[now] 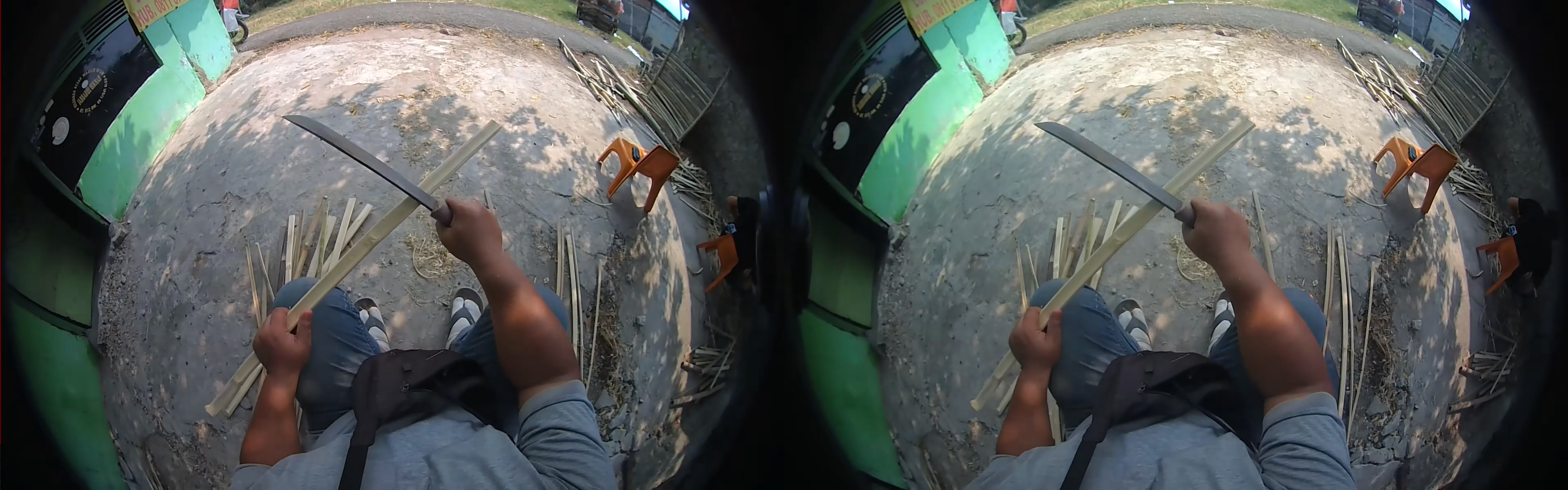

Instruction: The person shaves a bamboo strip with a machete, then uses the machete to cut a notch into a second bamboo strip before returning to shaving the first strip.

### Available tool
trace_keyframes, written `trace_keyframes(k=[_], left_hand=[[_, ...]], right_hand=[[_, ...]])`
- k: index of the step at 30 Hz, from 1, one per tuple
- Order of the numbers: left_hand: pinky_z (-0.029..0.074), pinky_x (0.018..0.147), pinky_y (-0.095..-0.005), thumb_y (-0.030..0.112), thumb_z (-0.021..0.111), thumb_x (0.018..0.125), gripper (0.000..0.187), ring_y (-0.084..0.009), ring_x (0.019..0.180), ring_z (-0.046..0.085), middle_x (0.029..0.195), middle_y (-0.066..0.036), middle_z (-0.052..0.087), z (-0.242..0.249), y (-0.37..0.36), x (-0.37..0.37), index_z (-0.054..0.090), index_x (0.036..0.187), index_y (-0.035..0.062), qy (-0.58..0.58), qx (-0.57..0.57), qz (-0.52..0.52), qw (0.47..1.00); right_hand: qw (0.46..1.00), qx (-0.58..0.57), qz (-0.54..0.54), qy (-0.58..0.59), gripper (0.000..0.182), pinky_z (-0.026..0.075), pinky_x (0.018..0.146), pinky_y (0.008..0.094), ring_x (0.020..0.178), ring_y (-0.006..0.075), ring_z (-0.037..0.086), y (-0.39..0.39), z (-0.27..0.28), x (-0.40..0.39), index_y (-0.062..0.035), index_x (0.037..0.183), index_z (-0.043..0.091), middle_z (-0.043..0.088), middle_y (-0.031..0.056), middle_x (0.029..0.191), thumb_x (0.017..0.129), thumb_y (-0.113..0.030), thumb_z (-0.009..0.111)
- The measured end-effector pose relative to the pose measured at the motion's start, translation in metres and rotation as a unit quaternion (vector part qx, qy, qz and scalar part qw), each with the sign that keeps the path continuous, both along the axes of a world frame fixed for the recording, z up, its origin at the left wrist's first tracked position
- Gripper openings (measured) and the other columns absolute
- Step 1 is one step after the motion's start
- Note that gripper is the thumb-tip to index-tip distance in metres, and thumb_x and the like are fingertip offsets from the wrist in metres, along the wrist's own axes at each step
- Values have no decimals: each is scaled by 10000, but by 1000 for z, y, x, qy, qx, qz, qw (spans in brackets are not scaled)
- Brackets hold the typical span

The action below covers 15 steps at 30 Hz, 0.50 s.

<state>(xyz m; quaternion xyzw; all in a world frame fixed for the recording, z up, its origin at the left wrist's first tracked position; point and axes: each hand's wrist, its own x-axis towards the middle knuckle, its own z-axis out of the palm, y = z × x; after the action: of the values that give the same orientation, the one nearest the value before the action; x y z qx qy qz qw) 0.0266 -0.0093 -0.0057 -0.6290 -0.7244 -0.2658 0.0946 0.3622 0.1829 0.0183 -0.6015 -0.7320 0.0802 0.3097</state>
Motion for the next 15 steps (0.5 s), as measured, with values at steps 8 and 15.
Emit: trace_keyframes(k=[8,15], left_hand=[[470,586,-545,554,603,1009,520,-454,655,633,686,-174,608,-1,1,-7,590,805,76,-44,-19,-5,999],[472,596,-547,573,574,1022,550,-460,670,640,695,-183,617,2,0,-3,576,780,79,-46,-17,15,999]], right_hand=[[975,97,184,-83,177,533,644,521,716,386,695,-17,-3,-24,-123,816,641,670,127,715,864,-275,718],[997,33,19,72,228,548,680,549,745,420,692,13,-2,12,-112,876,679,685,182,754,919,-333,711]])
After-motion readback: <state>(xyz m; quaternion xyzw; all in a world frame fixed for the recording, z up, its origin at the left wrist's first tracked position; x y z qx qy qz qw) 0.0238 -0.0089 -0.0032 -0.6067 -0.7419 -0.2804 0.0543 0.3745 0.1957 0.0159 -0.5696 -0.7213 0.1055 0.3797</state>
